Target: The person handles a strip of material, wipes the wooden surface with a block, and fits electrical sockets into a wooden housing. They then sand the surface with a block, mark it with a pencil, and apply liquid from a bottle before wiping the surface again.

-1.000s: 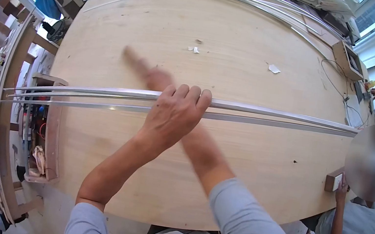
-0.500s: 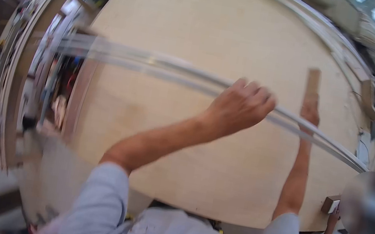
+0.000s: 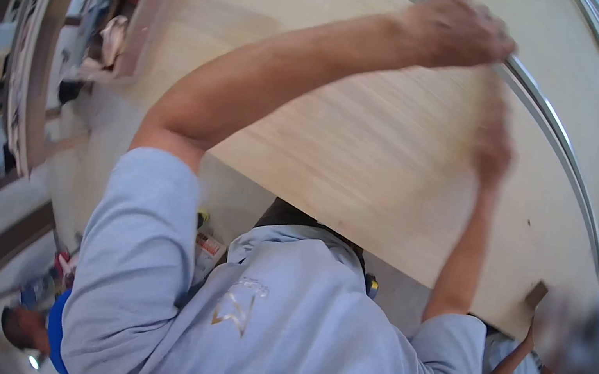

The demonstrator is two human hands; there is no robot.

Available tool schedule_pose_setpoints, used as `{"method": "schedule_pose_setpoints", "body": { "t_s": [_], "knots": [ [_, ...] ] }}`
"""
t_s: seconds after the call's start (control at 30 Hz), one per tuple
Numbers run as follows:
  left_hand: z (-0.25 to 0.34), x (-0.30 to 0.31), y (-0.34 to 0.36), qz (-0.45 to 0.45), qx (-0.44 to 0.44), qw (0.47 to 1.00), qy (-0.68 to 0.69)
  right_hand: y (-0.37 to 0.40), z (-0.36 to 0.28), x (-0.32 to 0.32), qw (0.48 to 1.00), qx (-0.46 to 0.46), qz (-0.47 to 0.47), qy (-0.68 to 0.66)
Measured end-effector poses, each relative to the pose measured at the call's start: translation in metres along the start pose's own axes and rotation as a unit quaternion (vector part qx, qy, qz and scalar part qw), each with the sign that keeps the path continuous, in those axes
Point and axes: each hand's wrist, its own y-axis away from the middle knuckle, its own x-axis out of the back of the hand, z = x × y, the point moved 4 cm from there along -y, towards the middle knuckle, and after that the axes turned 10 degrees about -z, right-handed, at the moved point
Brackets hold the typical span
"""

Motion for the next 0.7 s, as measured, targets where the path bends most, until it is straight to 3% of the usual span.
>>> {"method": "schedule_pose_setpoints", "body": {
  "t_s": [0.03, 0.07, 0.13, 0.23, 0.27, 0.3, 0.47, 0.5, 0.6, 0.7],
  "knots": [
    [-0.001, 0.000, 0.002, 0.027, -0.026, 0.999, 0.037, 0.022, 0.071, 0.020, 0.994, -0.106, 0.009, -0.010],
    [-0.004, -0.002, 0.002, -0.030, -0.019, 0.997, 0.074, 0.045, 0.141, 0.041, 0.977, -0.210, 0.017, -0.021],
    [-0.005, -0.005, 0.006, -0.058, 0.007, 0.995, 0.077, 0.119, 0.258, 0.002, 0.885, -0.437, -0.098, -0.128],
    [-0.003, -0.008, 0.002, -0.059, -0.009, 0.998, 0.006, 0.145, 0.154, -0.095, 0.975, -0.204, 0.023, 0.087],
    [-0.001, -0.008, -0.001, -0.089, -0.006, 0.996, -0.002, 0.122, 0.050, -0.084, 0.957, -0.256, -0.107, -0.089],
    [0.000, -0.006, 0.002, -0.100, -0.004, 0.995, -0.013, 0.119, -0.057, -0.070, 0.978, -0.105, -0.007, -0.181],
    [0.012, -0.021, 0.005, -0.149, 0.000, 0.988, -0.036, 0.164, -0.080, 0.028, 0.995, 0.020, -0.080, -0.052],
    [0.013, -0.027, 0.007, -0.156, -0.003, 0.987, -0.034, 0.180, -0.006, 0.033, 0.995, -0.024, -0.058, -0.073],
    [0.011, -0.046, 0.010, -0.171, -0.003, 0.985, -0.033, 0.256, 0.210, 0.050, 0.929, -0.350, -0.056, -0.105],
    [0.004, -0.068, 0.016, -0.162, 0.021, 0.986, -0.045, 0.320, 0.291, 0.084, 0.895, -0.439, 0.024, -0.070]
  ]
}}
